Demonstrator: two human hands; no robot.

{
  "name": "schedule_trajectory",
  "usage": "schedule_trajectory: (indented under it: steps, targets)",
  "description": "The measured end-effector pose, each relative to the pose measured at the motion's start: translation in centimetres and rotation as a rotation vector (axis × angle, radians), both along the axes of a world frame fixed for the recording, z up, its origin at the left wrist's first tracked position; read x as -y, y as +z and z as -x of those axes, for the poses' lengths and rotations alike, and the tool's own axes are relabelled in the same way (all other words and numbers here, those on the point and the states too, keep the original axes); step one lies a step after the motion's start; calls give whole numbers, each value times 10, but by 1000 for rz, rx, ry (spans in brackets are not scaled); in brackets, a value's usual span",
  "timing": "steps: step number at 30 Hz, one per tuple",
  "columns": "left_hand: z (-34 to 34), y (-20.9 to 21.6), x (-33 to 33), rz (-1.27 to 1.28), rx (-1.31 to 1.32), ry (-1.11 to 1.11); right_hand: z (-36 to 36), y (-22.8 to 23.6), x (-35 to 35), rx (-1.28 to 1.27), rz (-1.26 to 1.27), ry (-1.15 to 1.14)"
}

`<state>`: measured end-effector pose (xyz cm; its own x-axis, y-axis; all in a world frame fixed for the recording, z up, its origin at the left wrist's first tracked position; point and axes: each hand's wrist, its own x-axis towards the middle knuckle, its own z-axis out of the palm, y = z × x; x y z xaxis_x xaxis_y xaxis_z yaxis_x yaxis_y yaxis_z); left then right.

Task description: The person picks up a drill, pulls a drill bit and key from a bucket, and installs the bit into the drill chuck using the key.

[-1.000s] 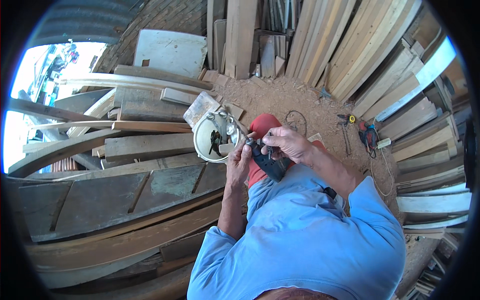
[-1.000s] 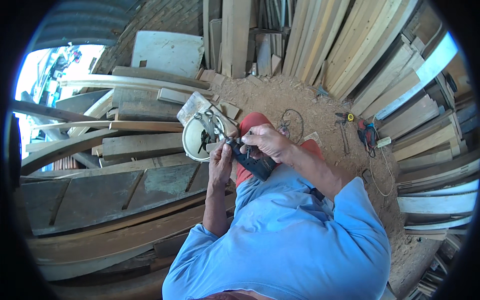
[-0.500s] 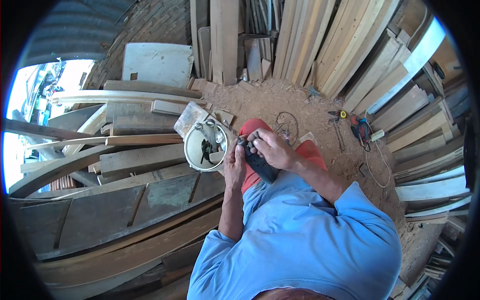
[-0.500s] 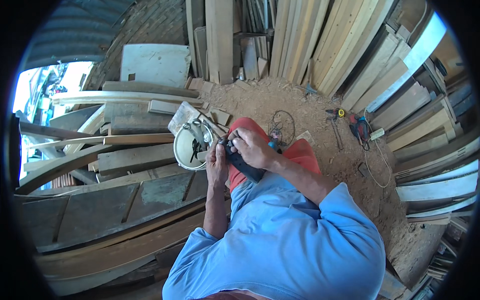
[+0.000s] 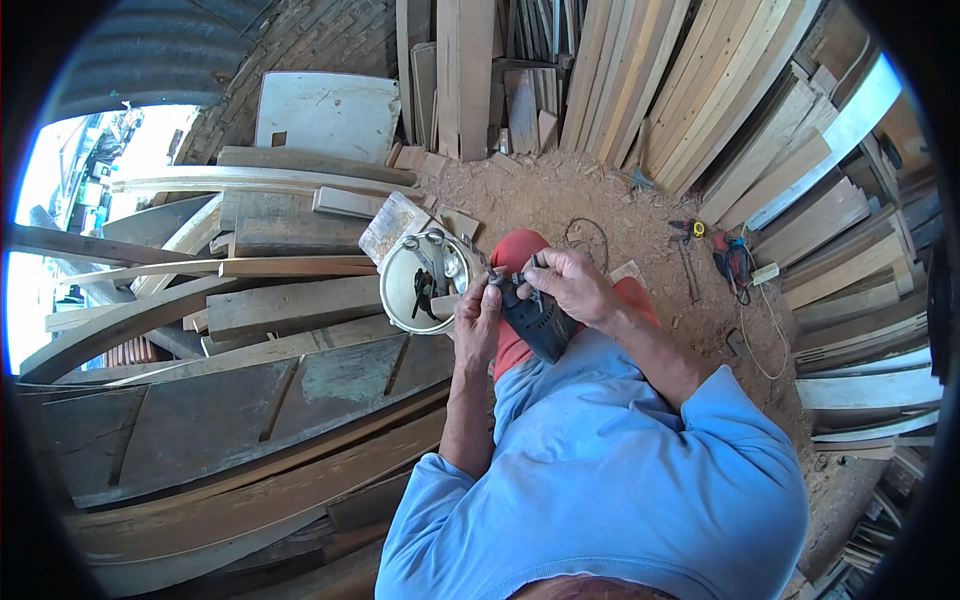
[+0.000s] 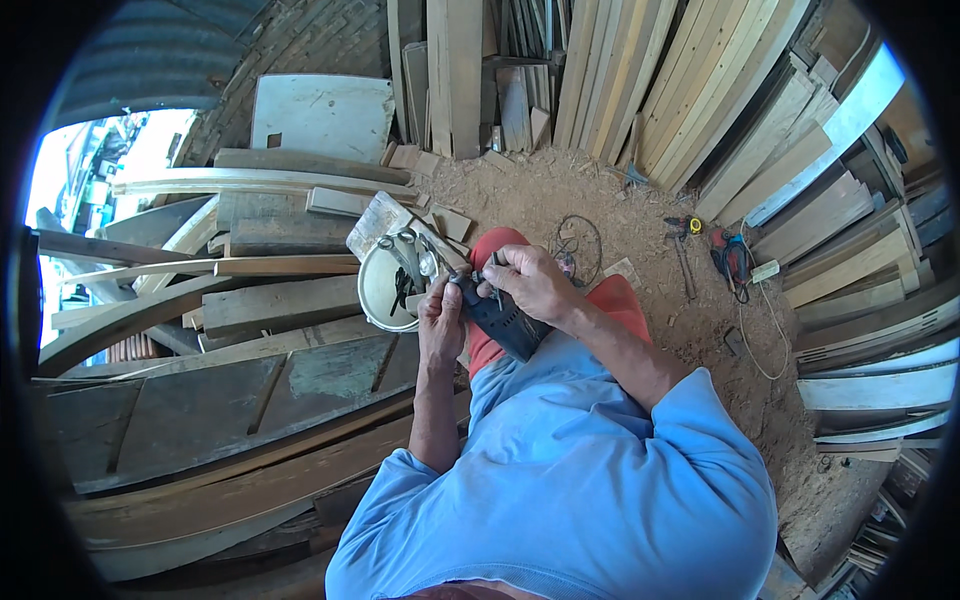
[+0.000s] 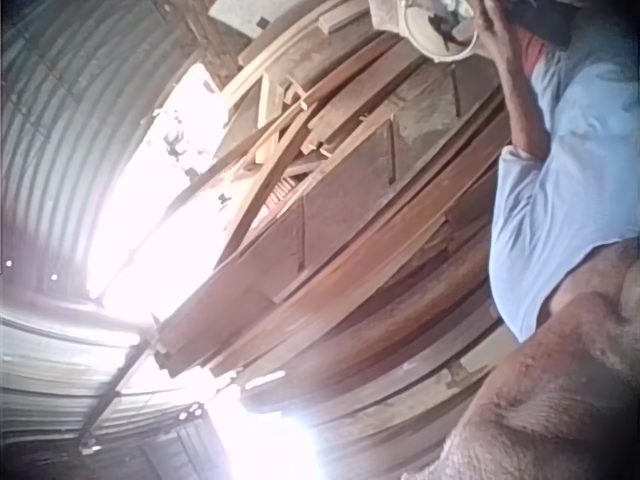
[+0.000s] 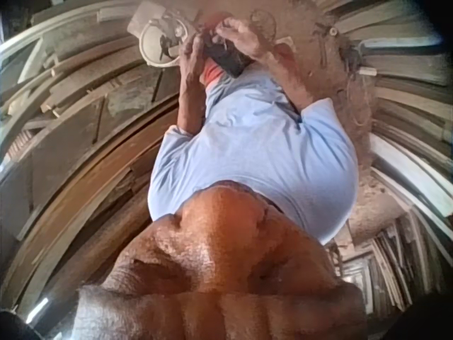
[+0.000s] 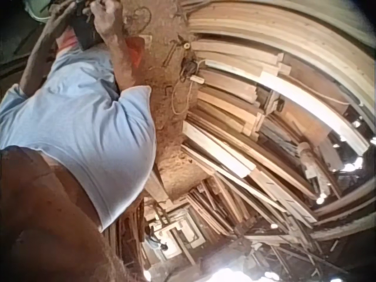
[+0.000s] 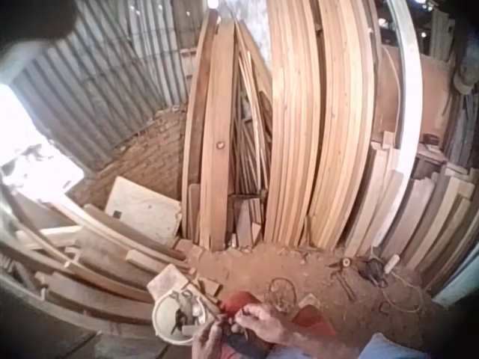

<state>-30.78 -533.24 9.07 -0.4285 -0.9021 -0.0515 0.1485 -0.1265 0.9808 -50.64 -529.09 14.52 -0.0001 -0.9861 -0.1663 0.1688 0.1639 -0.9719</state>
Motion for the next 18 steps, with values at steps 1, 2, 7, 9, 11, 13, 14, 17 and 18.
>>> schedule_trajectory:
  steps: [1,2,7,9,11,13,14,17,18]
  targets:
    - [0,1,0,0,2,-5,0,1,1,28,-18,9]
    - [0,3,0,0,3,-10,0,3,2,57,-35,19]
    - [-3,13,0,52,105,-14,3,17,6,43,-165,112]
    - [-2,15,0,97,153,-15,3,20,8,132,-255,110]
    - [-1,18,-1,123,196,-12,0,31,10,266,-393,85]
    - [4,20,-2,115,217,-21,1,28,12,227,-380,76]
    - [4,21,-4,94,221,-27,1,22,13,208,-374,68]
    - [10,29,-9,103,244,-21,-9,-10,15,-205,-8,-43]
    - [13,27,-11,123,216,4,-10,-29,18,-410,184,-94]
